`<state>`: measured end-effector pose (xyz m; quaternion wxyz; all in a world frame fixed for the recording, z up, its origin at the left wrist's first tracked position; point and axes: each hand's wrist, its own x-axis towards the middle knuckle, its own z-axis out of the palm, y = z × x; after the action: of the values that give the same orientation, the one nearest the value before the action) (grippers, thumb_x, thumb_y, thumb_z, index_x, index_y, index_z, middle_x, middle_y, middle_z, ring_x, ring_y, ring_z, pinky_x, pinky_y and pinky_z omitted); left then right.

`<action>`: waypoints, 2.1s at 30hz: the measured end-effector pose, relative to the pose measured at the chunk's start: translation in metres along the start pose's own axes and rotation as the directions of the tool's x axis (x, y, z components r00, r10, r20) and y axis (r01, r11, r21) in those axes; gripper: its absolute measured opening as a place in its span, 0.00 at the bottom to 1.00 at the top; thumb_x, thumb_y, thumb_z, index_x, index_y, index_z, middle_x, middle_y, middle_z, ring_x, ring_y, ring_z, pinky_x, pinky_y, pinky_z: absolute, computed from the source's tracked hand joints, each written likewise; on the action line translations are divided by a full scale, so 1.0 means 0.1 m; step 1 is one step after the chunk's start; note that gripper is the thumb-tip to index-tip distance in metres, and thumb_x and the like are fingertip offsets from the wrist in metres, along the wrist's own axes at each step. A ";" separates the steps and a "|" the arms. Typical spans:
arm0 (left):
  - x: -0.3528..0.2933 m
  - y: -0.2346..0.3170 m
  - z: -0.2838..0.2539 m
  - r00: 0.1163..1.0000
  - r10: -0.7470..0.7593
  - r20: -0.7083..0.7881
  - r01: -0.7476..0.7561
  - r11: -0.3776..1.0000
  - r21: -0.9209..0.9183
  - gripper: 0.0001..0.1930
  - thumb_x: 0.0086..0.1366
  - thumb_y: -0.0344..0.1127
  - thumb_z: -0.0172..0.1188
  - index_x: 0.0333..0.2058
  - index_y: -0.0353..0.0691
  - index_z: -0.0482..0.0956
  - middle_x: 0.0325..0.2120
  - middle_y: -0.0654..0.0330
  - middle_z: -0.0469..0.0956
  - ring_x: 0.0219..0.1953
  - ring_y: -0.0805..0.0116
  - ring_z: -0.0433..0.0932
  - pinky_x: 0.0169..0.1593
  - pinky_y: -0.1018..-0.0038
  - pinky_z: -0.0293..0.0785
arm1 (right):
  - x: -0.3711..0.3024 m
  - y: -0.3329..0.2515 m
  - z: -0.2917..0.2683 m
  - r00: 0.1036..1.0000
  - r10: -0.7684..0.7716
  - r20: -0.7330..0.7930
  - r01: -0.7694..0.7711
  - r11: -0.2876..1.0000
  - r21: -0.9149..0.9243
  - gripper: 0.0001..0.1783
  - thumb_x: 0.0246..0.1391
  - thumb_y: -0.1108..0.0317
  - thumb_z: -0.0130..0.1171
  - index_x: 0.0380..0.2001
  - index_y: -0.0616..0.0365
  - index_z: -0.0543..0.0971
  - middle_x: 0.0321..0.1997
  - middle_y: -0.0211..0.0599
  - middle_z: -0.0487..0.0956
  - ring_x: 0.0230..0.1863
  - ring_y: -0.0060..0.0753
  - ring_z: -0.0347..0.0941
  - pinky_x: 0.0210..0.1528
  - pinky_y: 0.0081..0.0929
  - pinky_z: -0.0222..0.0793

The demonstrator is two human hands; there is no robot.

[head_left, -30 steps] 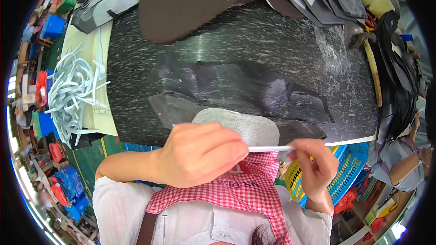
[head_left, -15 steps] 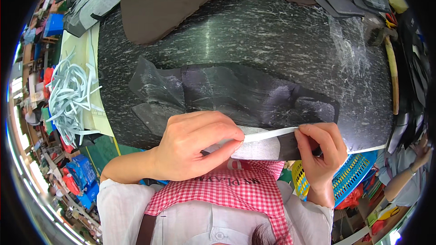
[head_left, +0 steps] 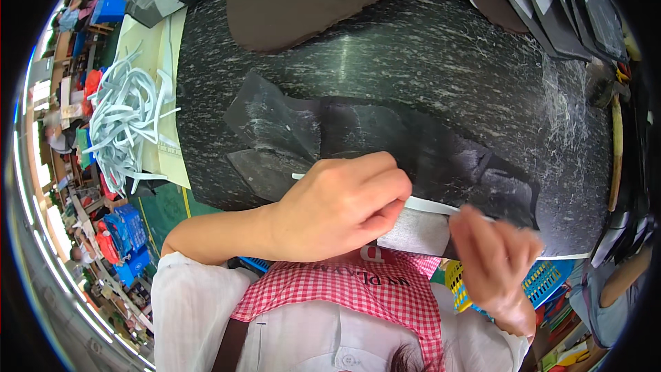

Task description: Assembling shoe upper components by hammering edges and applying reinforcement strips.

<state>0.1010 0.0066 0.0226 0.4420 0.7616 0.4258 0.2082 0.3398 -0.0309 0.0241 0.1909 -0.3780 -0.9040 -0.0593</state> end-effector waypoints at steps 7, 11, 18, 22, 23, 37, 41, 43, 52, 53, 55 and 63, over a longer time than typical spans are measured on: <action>-0.31 0.00 -0.25 0.952 0.244 -0.184 -0.155 0.904 0.398 0.11 0.48 0.24 0.69 0.32 0.37 0.80 0.28 0.57 0.80 0.25 0.66 0.78 0.24 0.73 0.71 | 0.11 -0.16 0.19 0.998 -0.048 0.052 0.025 0.926 0.378 0.16 0.44 0.71 0.62 0.40 0.59 0.81 0.46 0.37 0.80 0.46 0.33 0.77 0.45 0.25 0.76; -0.38 -0.24 -0.28 0.976 0.118 -0.182 -0.086 0.981 0.176 0.09 0.49 0.23 0.68 0.32 0.37 0.81 0.27 0.58 0.81 0.28 0.62 0.80 0.28 0.73 0.74 | 0.18 -0.20 0.15 0.989 -0.067 0.132 0.021 0.948 0.318 0.17 0.50 0.66 0.63 0.44 0.58 0.81 0.47 0.37 0.79 0.45 0.32 0.76 0.43 0.26 0.74; -0.41 -0.17 -0.27 0.973 0.195 -0.120 -0.121 0.884 0.451 0.10 0.47 0.23 0.68 0.30 0.38 0.80 0.24 0.61 0.77 0.25 0.66 0.78 0.26 0.76 0.71 | 0.41 -0.40 0.23 0.961 -0.072 0.267 -0.051 0.904 0.425 0.22 0.49 0.58 0.65 0.45 0.61 0.81 0.50 0.39 0.78 0.47 0.35 0.75 0.45 0.27 0.71; -0.52 -0.22 -0.50 0.962 0.217 -0.166 -0.122 0.885 0.450 0.10 0.47 0.23 0.69 0.30 0.38 0.81 0.25 0.60 0.79 0.25 0.66 0.78 0.27 0.76 0.70 | 0.46 -0.43 0.30 0.994 0.003 0.113 -0.049 0.913 0.406 0.21 0.47 0.61 0.66 0.43 0.60 0.82 0.49 0.36 0.78 0.44 0.30 0.76 0.42 0.25 0.72; -0.53 -0.27 -0.55 0.946 0.185 -0.267 -0.109 0.955 0.275 0.10 0.47 0.23 0.70 0.30 0.38 0.81 0.25 0.59 0.80 0.25 0.66 0.78 0.27 0.75 0.71 | 0.47 -0.44 0.30 0.992 -0.028 0.126 -0.028 0.908 0.417 0.21 0.47 0.61 0.66 0.43 0.60 0.82 0.49 0.36 0.78 0.44 0.30 0.76 0.42 0.25 0.72; -0.42 -0.52 -0.84 0.995 0.043 -0.094 -0.012 0.951 0.308 0.14 0.47 0.30 0.72 0.35 0.43 0.83 0.26 0.64 0.72 0.30 0.66 0.72 0.32 0.72 0.66 | 0.68 -0.54 0.35 0.959 -0.012 0.284 -0.070 0.958 0.278 0.29 0.51 0.49 0.60 0.55 0.50 0.78 0.44 0.32 0.69 0.40 0.32 0.67 0.36 0.29 0.62; -0.46 -0.30 -0.80 0.854 0.328 -0.405 -0.192 0.920 0.340 0.21 0.44 0.37 0.76 0.38 0.41 0.81 0.29 0.62 0.73 0.32 0.69 0.72 0.33 0.74 0.65 | 0.50 -0.52 0.22 0.963 0.012 0.270 -0.122 0.911 0.395 0.32 0.45 0.55 0.66 0.56 0.48 0.77 0.51 0.34 0.71 0.47 0.34 0.69 0.44 0.33 0.66; -0.52 -0.15 -0.58 0.850 0.466 -0.246 -0.343 0.844 0.413 0.24 0.45 0.47 0.74 0.40 0.42 0.81 0.33 0.62 0.75 0.33 0.70 0.73 0.35 0.75 0.65 | 0.39 -0.51 0.20 0.972 0.021 0.235 -0.120 0.903 0.413 0.33 0.39 0.61 0.70 0.54 0.54 0.77 0.53 0.40 0.73 0.49 0.39 0.71 0.50 0.38 0.70; -0.62 -0.24 -0.32 0.810 0.489 0.323 -0.585 0.634 0.506 0.15 0.53 0.40 0.62 0.35 0.35 0.82 0.37 0.59 0.79 0.42 0.66 0.76 0.47 0.63 0.68 | 0.27 -0.54 0.07 0.970 -0.069 0.233 -0.017 0.938 0.346 0.23 0.43 0.68 0.63 0.44 0.71 0.78 0.52 0.48 0.77 0.55 0.46 0.73 0.57 0.42 0.70; -0.61 -0.22 -0.41 0.818 0.520 0.247 -0.561 0.624 0.544 0.15 0.53 0.40 0.62 0.35 0.35 0.82 0.37 0.59 0.79 0.42 0.66 0.76 0.47 0.63 0.68 | 0.29 -0.53 0.05 0.948 -0.040 0.315 -0.056 0.955 0.290 0.24 0.42 0.68 0.61 0.44 0.72 0.79 0.54 0.49 0.75 0.57 0.46 0.72 0.60 0.41 0.69; -0.60 -0.22 -0.65 0.820 0.571 0.034 -0.414 0.552 0.724 0.17 0.55 0.40 0.62 0.40 0.36 0.82 0.40 0.58 0.80 0.47 0.63 0.75 0.51 0.59 0.66 | 0.33 -0.51 0.05 0.945 -0.089 0.314 -0.015 0.949 0.316 0.25 0.42 0.69 0.59 0.45 0.73 0.78 0.59 0.50 0.73 0.60 0.47 0.70 0.61 0.39 0.67; -0.68 -0.59 -0.92 0.946 0.307 0.103 -0.265 0.548 0.793 0.20 0.57 0.37 0.62 0.49 0.42 0.80 0.52 0.62 0.75 0.52 0.60 0.73 0.65 0.51 0.58 | 0.37 -0.53 0.04 0.939 -0.102 0.329 0.021 0.970 0.240 0.25 0.42 0.74 0.54 0.47 0.74 0.77 0.59 0.52 0.72 0.60 0.48 0.70 0.60 0.40 0.67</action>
<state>-0.0279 0.0102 0.0251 0.0046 0.9314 0.3543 0.0831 0.2772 -0.0426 0.0366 0.0734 -0.3290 -0.9353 0.1073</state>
